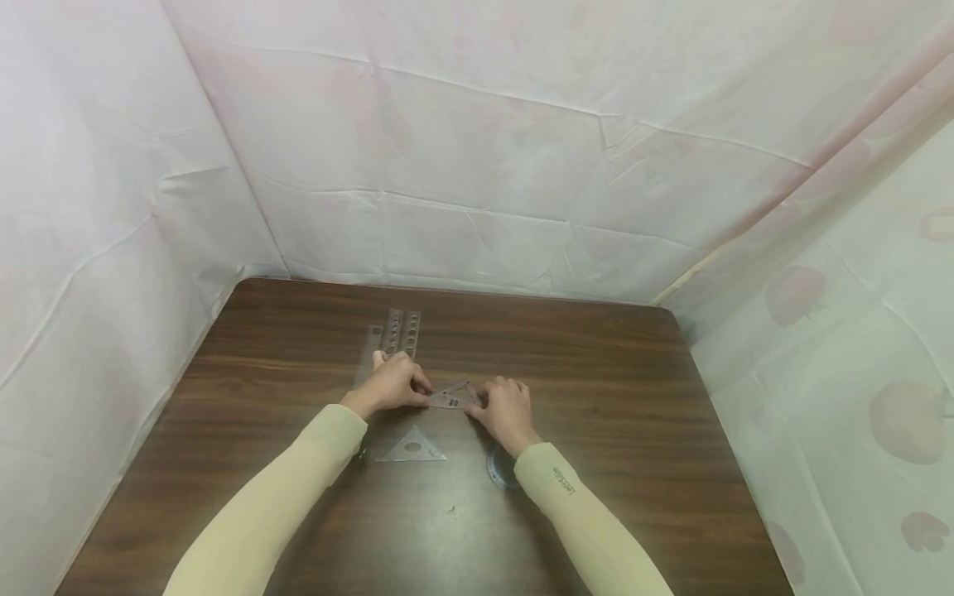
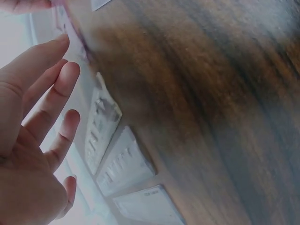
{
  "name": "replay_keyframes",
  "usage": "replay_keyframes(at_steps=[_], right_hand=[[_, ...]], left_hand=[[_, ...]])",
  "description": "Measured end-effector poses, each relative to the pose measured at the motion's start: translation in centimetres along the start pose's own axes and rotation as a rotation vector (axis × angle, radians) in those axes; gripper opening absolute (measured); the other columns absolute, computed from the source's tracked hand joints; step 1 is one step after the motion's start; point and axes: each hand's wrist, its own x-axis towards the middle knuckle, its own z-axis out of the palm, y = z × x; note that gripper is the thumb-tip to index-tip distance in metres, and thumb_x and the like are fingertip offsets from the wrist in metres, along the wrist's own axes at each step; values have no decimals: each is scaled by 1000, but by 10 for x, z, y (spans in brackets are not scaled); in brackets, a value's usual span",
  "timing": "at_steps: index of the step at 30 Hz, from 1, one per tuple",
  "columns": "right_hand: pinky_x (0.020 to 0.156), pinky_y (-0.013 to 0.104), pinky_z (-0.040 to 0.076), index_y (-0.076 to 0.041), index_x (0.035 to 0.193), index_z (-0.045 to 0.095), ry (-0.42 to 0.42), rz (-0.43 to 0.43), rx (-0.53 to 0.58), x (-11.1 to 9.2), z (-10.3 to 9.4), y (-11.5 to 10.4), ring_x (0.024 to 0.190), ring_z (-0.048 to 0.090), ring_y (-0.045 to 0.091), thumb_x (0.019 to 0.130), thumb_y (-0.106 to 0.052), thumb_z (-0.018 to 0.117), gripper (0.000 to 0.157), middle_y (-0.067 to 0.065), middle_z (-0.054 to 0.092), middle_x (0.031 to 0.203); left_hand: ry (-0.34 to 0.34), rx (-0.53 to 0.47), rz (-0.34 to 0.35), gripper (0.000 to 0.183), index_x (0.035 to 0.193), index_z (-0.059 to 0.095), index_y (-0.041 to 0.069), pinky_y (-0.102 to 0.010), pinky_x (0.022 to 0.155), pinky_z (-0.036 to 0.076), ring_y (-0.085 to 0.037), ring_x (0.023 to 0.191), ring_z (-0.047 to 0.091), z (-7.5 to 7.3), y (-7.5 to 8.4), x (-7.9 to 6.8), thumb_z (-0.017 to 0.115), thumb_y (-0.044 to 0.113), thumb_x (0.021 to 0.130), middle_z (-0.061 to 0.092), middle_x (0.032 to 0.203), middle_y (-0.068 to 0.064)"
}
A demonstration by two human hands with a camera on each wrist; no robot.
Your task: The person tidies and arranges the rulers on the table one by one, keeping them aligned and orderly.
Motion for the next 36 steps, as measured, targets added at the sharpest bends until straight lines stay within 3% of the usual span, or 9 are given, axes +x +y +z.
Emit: replay_keyframes(at_steps=[6, 17, 27, 36], right_hand=[[113, 55, 40, -13, 108, 79, -21, -21, 15, 0, -6, 2, 108, 67, 24, 85, -43, 84, 37, 2, 75, 106], [114, 56, 40, -11, 110, 78, 1, -43, 48, -1, -16, -3, 106, 67, 25, 85, -41, 85, 40, 3, 73, 106], [115, 54, 40, -9, 110, 78, 37, -119, 36, -9, -19, -19, 107, 67, 28, 82, -38, 88, 42, 4, 74, 107], [113, 54, 41, -12, 114, 77, 17, -160, 29, -14, -20, -32, 105, 66, 26, 82, -45, 86, 48, 2, 72, 107]], left_hand=[[59, -31, 15, 17, 93, 85, 20, -57, 97, 23, -19, 100, 57, -12, 2, -2, 91, 27, 79, 79, 90, 7], [60, -18, 3, 23, 102, 84, 20, -54, 98, 20, -18, 103, 52, -21, 3, -9, 89, 31, 82, 78, 96, 7], [92, 20, 11, 27, 104, 83, 19, -54, 94, 23, -19, 102, 53, -21, -2, -31, 90, 28, 80, 78, 104, 6], [64, -4, 14, 40, 114, 78, 14, -47, 87, 25, -16, 92, 55, -13, -3, -54, 91, 26, 79, 76, 99, 2]])
